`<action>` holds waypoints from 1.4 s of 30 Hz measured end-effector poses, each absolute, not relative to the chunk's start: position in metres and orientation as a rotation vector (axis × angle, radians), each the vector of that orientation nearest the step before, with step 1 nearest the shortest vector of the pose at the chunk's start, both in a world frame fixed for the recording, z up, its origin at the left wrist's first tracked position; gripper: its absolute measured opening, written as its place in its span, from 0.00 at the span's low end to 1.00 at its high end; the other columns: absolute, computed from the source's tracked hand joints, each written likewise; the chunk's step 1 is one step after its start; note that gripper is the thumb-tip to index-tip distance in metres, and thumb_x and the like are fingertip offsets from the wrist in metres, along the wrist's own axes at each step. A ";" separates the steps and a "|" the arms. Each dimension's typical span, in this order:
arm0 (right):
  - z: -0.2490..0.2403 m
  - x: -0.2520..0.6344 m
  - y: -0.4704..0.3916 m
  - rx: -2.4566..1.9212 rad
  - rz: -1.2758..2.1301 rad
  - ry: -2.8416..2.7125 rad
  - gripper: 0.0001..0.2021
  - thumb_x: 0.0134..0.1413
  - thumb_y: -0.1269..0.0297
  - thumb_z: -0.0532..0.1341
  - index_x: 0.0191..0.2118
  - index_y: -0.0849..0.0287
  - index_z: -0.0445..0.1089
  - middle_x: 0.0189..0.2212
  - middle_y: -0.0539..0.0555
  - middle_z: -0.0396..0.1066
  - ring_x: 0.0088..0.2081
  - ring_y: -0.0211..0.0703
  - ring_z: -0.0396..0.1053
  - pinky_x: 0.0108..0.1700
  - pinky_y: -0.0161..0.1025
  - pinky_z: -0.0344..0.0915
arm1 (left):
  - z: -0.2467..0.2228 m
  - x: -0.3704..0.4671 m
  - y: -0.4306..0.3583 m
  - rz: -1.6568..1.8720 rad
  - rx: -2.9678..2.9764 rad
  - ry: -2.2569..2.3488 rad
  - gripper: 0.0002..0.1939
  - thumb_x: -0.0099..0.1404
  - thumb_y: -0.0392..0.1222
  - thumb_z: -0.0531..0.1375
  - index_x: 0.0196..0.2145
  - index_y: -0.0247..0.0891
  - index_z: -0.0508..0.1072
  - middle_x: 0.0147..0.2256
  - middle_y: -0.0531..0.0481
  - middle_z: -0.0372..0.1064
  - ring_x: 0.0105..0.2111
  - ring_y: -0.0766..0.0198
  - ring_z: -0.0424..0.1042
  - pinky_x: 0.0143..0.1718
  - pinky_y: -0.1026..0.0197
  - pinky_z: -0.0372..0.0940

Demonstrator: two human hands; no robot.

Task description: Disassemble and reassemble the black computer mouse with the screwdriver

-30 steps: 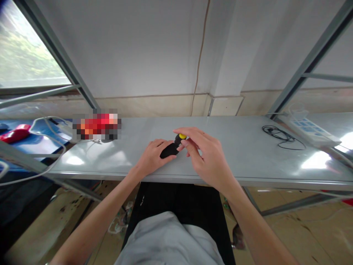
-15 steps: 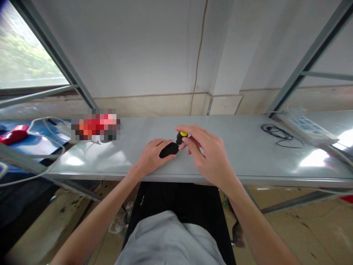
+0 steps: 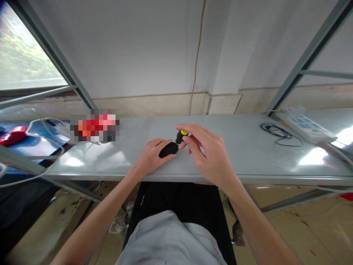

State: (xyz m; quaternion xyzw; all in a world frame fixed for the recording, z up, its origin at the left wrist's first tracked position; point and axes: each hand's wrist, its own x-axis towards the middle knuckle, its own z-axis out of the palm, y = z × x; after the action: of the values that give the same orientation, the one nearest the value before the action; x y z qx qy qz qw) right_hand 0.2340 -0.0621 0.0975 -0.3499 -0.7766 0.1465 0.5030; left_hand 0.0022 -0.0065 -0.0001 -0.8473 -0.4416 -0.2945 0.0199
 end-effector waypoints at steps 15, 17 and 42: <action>0.092 0.236 -0.060 -0.845 0.404 -1.776 0.14 0.76 0.65 0.59 0.60 0.48 0.76 0.54 0.54 0.79 0.37 0.39 0.82 0.34 0.37 0.76 | 0.001 0.003 -0.009 -0.890 -2.598 -1.404 0.25 0.74 0.55 0.66 0.63 0.44 0.73 0.54 0.41 0.74 0.54 0.47 0.73 0.57 0.45 0.68; 0.091 0.236 -0.060 -0.848 0.402 -1.745 0.14 0.76 0.64 0.59 0.59 0.48 0.77 0.55 0.55 0.79 0.37 0.40 0.82 0.34 0.38 0.76 | 0.002 0.003 -0.009 -0.878 -2.598 -1.413 0.25 0.74 0.55 0.66 0.64 0.44 0.72 0.54 0.42 0.74 0.55 0.47 0.73 0.57 0.45 0.67; 0.087 0.230 -0.056 -0.846 0.447 -1.597 0.12 0.74 0.60 0.62 0.57 0.51 0.77 0.55 0.56 0.79 0.38 0.44 0.84 0.31 0.38 0.77 | 0.001 0.005 -0.012 -1.049 -2.584 -1.399 0.20 0.78 0.51 0.61 0.63 0.43 0.70 0.59 0.41 0.75 0.60 0.49 0.73 0.63 0.45 0.61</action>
State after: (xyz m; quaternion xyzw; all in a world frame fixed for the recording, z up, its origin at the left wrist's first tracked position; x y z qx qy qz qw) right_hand 0.2299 -0.0562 0.0873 -0.3647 -0.6882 0.1925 0.5970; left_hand 0.0047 -0.0118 0.0008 -0.8282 -0.4483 -0.3361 0.0107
